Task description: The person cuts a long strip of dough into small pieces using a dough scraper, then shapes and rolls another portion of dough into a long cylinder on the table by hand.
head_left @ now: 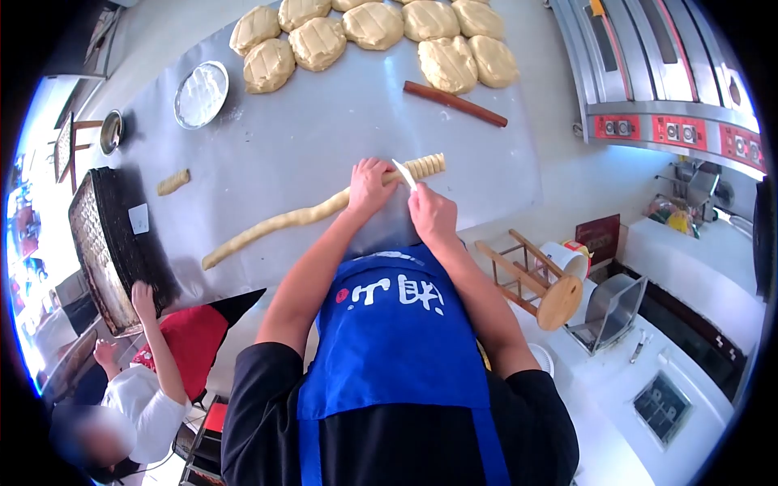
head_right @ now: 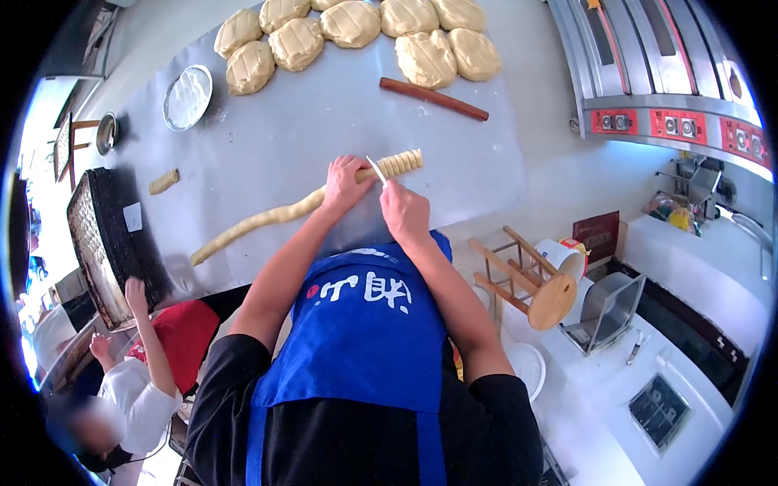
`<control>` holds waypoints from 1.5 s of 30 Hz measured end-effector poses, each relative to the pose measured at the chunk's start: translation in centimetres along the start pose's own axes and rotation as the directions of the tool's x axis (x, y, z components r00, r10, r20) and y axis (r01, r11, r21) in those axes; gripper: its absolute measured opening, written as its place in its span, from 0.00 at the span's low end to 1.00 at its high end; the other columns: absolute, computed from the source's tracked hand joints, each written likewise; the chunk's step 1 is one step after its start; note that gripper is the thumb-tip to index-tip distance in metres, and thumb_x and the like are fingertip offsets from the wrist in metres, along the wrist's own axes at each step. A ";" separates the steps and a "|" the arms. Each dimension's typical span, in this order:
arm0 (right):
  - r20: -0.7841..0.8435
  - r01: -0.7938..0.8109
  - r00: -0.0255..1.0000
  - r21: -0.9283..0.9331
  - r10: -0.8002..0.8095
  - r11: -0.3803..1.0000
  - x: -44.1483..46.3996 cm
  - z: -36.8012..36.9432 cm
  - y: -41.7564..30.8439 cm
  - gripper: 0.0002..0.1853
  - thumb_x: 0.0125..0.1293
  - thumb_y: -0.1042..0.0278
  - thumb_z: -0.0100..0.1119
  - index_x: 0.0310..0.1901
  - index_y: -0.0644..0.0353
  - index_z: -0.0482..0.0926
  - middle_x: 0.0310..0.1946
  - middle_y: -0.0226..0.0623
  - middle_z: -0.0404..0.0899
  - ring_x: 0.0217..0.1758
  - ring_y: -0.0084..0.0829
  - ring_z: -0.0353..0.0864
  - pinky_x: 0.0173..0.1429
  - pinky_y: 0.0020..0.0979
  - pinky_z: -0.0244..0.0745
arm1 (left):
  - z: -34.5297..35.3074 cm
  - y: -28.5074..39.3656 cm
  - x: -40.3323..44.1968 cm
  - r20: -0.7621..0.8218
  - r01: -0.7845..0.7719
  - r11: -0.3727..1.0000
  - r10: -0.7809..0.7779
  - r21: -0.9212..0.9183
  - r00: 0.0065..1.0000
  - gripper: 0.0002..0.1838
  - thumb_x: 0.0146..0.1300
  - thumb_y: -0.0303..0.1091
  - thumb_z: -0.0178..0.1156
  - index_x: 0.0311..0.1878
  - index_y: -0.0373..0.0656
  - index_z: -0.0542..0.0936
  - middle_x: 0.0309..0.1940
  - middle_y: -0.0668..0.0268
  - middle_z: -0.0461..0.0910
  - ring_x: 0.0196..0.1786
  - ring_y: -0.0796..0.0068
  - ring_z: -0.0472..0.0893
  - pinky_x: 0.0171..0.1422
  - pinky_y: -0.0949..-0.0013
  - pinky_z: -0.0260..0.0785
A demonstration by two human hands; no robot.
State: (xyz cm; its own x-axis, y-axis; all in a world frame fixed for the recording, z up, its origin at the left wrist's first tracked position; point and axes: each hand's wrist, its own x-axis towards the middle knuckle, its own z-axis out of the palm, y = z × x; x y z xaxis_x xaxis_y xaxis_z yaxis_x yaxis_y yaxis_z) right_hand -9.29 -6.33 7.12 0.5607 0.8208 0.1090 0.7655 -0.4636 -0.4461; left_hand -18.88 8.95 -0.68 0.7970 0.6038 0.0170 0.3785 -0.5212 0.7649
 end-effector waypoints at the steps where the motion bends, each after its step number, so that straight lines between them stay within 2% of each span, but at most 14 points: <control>1: -0.001 0.000 1.000 0.000 0.000 1.000 -0.1 0.5 -0.2 0.05 0.73 0.68 0.64 0.40 0.56 0.77 0.22 0.39 0.82 0.25 0.44 0.87 0.30 0.44 0.81 | -0.1 0.0 0.1 0.019 0.018 1.000 -0.018 0.006 1.000 0.15 0.55 0.36 0.76 0.46 0.44 0.88 0.45 0.60 0.85 0.55 0.52 0.80 0.65 0.51 0.71; 4: 0.003 0.056 0.998 -0.104 -0.056 0.993 -0.3 1.7 -0.7 0.05 0.72 0.69 0.64 0.39 0.57 0.78 0.24 0.40 0.84 0.25 0.46 0.87 0.30 0.45 0.82 | -0.2 0.1 0.1 0.027 0.042 0.999 -0.042 0.008 0.999 0.14 0.55 0.35 0.74 0.45 0.44 0.88 0.45 0.60 0.85 0.55 0.51 0.80 0.65 0.51 0.71; 7: 0.037 0.076 0.997 -0.171 -0.071 0.982 -0.1 2.4 -0.6 0.04 0.72 0.68 0.63 0.40 0.56 0.78 0.24 0.35 0.83 0.28 0.41 0.89 0.32 0.41 0.86 | 0.2 0.0 0.2 0.003 0.031 0.999 -0.031 0.008 1.000 0.13 0.55 0.35 0.74 0.44 0.45 0.88 0.45 0.61 0.86 0.55 0.52 0.80 0.63 0.51 0.71; 10: 0.061 0.084 0.995 -0.164 -0.075 0.983 1.3 2.0 -0.6 0.04 0.74 0.68 0.59 0.40 0.58 0.78 0.24 0.38 0.84 0.28 0.43 0.90 0.32 0.42 0.85 | 0.3 0.3 0.2 -0.015 0.023 1.000 -0.023 0.011 1.000 0.12 0.54 0.34 0.74 0.42 0.47 0.88 0.45 0.62 0.86 0.54 0.53 0.81 0.60 0.51 0.71; 12: 0.283 0.015 0.958 -0.195 0.042 0.981 2.7 1.4 -0.8 0.05 0.74 0.69 0.56 0.40 0.60 0.78 0.23 0.44 0.86 0.27 0.45 0.90 0.32 0.44 0.85 | 0.1 0.4 0.1 -0.025 0.037 0.999 -0.036 0.008 0.999 0.11 0.54 0.34 0.74 0.42 0.48 0.88 0.45 0.62 0.86 0.54 0.53 0.80 0.61 0.51 0.71; 16: 0.302 0.043 0.953 -0.144 0.002 0.989 3.8 2.0 -1.0 0.07 0.74 0.68 0.58 0.39 0.61 0.76 0.21 0.48 0.84 0.27 0.50 0.90 0.32 0.47 0.84 | 0.3 -0.1 0.1 -0.007 0.046 0.999 -0.046 -0.021 0.999 0.11 0.55 0.34 0.74 0.42 0.47 0.89 0.45 0.62 0.86 0.54 0.53 0.80 0.61 0.51 0.71; 20: 0.163 0.015 0.987 -0.072 -0.003 0.997 2.8 4.5 0.2 0.06 0.75 0.67 0.58 0.40 0.60 0.76 0.21 0.48 0.84 0.26 0.52 0.88 0.30 0.48 0.82 | 0.0 -0.4 0.1 -0.006 0.008 0.999 -0.008 -0.044 1.000 0.11 0.59 0.36 0.73 0.42 0.44 0.87 0.43 0.61 0.85 0.53 0.51 0.80 0.61 0.50 0.72; 25: 0.038 0.011 0.999 0.017 -0.012 1.000 2.2 1.6 0.7 0.07 0.77 0.67 0.58 0.40 0.60 0.75 0.20 0.47 0.82 0.23 0.51 0.86 0.27 0.49 0.79 | -0.9 -0.2 -0.4 -0.052 0.054 0.997 -0.057 -0.054 0.997 0.11 0.58 0.36 0.73 0.43 0.45 0.86 0.44 0.62 0.85 0.54 0.52 0.80 0.62 0.51 0.71; 29: 0.125 0.040 0.991 0.020 -0.042 0.999 2.3 0.2 -0.5 0.07 0.76 0.67 0.58 0.40 0.60 0.75 0.20 0.47 0.83 0.24 0.51 0.87 0.28 0.49 0.80 | -0.9 -0.1 -0.5 -0.029 0.055 0.998 -0.055 -0.010 0.998 0.10 0.58 0.36 0.71 0.42 0.47 0.86 0.44 0.63 0.85 0.54 0.54 0.80 0.62 0.52 0.69; 31: 0.278 0.069 0.960 -0.088 -0.042 0.994 3.0 0.8 -0.9 0.07 0.75 0.67 0.58 0.39 0.60 0.75 0.21 0.48 0.84 0.25 0.50 0.88 0.30 0.48 0.82 | -0.8 -0.1 -0.5 -0.031 0.054 0.999 -0.055 -0.005 0.998 0.10 0.58 0.35 0.71 0.42 0.46 0.86 0.44 0.63 0.85 0.54 0.54 0.80 0.62 0.52 0.69; 34: 0.343 0.071 0.939 -0.155 -0.014 0.985 3.8 1.4 -1.9 0.07 0.75 0.67 0.57 0.39 0.60 0.75 0.22 0.48 0.85 0.26 0.50 0.89 0.31 0.48 0.83 | -1.1 0.0 -0.4 -0.012 0.068 0.998 -0.068 0.002 0.998 0.10 0.58 0.35 0.71 0.42 0.46 0.86 0.44 0.62 0.85 0.55 0.54 0.80 0.62 0.52 0.69; 39: 0.206 0.034 0.978 -0.062 -0.020 0.998 3.0 4.4 -0.7 0.07 0.75 0.67 0.57 0.41 0.61 0.74 0.22 0.50 0.83 0.26 0.55 0.87 0.30 0.52 0.80 | -0.8 -0.9 -0.6 0.018 0.061 0.998 -0.060 -0.022 0.998 0.10 0.58 0.36 0.72 0.42 0.47 0.86 0.44 0.62 0.85 0.55 0.54 0.80 0.62 0.52 0.69; 42: 0.168 -0.004 0.986 -0.033 0.009 0.999 2.7 2.8 -0.6 0.07 0.76 0.66 0.57 0.42 0.61 0.75 0.23 0.50 0.84 0.27 0.54 0.87 0.30 0.51 0.81 | -1.3 -0.6 -1.2 -0.126 0.046 0.990 -0.063 -0.135 0.990 0.09 0.59 0.36 0.72 0.42 0.47 0.86 0.44 0.63 0.84 0.54 0.54 0.79 0.62 0.52 0.68; 45: 0.173 0.018 0.985 -0.014 -0.015 1.000 2.9 1.1 -1.5 0.08 0.76 0.66 0.56 0.42 0.61 0.75 0.24 0.50 0.85 0.27 0.52 0.88 0.30 0.50 0.81 | -1.8 -0.4 -1.6 -0.054 0.083 0.996 -0.081 0.033 0.995 0.09 0.59 0.36 0.71 0.42 0.47 0.86 0.45 0.64 0.85 0.55 0.55 0.79 0.62 0.52 0.68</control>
State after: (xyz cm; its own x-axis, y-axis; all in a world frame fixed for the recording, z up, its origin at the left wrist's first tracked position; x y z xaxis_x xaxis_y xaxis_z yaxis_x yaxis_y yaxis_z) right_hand -9.18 -2.89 7.15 0.4859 0.8731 -0.0399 0.7795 -0.4536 -0.4319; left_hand -21.13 9.28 0.17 0.7369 0.6759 -0.0106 0.4587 -0.4885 0.7423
